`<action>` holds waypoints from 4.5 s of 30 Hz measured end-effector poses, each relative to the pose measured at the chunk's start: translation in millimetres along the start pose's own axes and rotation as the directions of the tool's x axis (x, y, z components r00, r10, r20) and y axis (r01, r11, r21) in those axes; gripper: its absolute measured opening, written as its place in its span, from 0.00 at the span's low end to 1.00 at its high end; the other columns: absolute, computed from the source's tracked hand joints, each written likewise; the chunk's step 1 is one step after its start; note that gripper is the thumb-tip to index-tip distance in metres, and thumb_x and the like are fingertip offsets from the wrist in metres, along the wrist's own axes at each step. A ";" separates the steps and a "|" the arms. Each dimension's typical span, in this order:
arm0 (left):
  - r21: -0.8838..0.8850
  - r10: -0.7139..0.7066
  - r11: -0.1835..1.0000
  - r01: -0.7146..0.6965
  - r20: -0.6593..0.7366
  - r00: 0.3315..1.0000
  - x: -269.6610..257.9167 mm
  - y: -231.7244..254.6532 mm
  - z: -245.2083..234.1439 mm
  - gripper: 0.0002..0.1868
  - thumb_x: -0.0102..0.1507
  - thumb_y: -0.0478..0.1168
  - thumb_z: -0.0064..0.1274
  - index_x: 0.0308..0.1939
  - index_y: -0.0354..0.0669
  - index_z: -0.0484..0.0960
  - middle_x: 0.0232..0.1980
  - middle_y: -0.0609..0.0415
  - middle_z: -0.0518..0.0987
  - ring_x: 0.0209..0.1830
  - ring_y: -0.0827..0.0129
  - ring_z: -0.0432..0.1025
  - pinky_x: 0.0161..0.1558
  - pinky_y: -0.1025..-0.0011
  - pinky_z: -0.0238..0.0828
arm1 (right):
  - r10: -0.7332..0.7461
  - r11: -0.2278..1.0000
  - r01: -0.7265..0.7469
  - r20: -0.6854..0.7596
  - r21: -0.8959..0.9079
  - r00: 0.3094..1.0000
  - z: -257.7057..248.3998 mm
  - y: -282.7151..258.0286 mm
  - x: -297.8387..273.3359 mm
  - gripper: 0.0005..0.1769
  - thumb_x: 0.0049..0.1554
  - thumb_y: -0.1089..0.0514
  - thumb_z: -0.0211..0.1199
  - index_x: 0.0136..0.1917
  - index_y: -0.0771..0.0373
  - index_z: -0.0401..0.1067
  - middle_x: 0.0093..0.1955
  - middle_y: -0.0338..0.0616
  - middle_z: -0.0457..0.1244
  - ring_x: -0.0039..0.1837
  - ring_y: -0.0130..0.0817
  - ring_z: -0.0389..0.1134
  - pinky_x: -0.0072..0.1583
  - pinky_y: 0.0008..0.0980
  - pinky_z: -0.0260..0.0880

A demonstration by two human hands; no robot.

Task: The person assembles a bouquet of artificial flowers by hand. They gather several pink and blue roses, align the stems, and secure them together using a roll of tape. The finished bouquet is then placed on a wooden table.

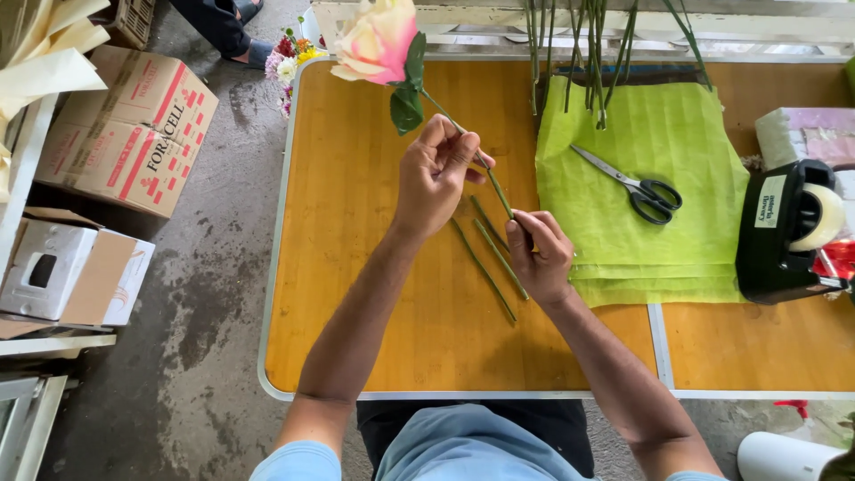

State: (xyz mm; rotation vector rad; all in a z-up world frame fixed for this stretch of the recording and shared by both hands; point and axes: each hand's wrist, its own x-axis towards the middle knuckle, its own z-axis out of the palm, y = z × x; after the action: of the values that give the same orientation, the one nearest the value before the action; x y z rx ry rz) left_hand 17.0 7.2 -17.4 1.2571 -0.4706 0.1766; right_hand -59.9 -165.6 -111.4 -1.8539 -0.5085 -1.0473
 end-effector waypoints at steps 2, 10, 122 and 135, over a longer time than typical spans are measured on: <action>0.034 0.016 0.999 -0.016 -0.004 1.000 -1.0 5.9 0.1 0.09 0.72 0.37 0.47 0.38 0.36 0.72 0.32 0.44 0.80 0.34 0.61 0.83 0.32 0.71 0.84 | -0.027 1.000 0.027 0.021 -0.007 0.999 1.4 -3.5 3.7 0.05 0.62 0.70 0.65 0.50 0.75 0.79 0.39 0.53 0.67 0.30 0.40 0.63 0.31 0.32 0.62; 0.115 0.049 0.992 -0.045 -0.034 0.998 -2.2 -3.9 6.4 0.10 0.71 0.37 0.48 0.35 0.40 0.71 0.27 0.47 0.80 0.26 0.70 0.79 0.28 0.74 0.81 | -0.071 0.993 0.071 0.004 -0.091 0.997 1.8 -1.1 -2.7 0.06 0.60 0.71 0.67 0.51 0.75 0.79 0.39 0.53 0.67 0.29 0.40 0.63 0.29 0.31 0.62; 0.016 -0.009 1.000 0.011 -0.077 0.997 -1.5 -47.2 8.5 0.07 0.71 0.31 0.49 0.36 0.38 0.76 0.29 0.46 0.80 0.31 0.69 0.77 0.35 0.75 0.79 | 0.203 0.969 -0.210 0.067 0.130 0.977 -6.1 -1.2 12.5 0.07 0.58 0.71 0.67 0.50 0.70 0.80 0.34 0.51 0.65 0.30 0.36 0.65 0.31 0.32 0.60; 0.008 -0.038 0.999 0.038 -0.080 0.996 -3.2 -50.6 7.7 0.07 0.70 0.32 0.50 0.36 0.38 0.76 0.28 0.45 0.81 0.29 0.71 0.77 0.35 0.76 0.78 | 0.436 0.748 -0.455 0.160 0.483 0.886 -0.5 -13.9 9.0 0.07 0.59 0.76 0.63 0.52 0.81 0.76 0.33 0.52 0.63 0.27 0.26 0.64 0.30 0.26 0.63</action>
State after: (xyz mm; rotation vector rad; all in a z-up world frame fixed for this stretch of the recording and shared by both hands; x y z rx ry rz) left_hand 31.5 -15.3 -61.1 1.2631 -0.3771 0.1965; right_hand -64.9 -160.0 -96.7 -1.4119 -0.2960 -0.4854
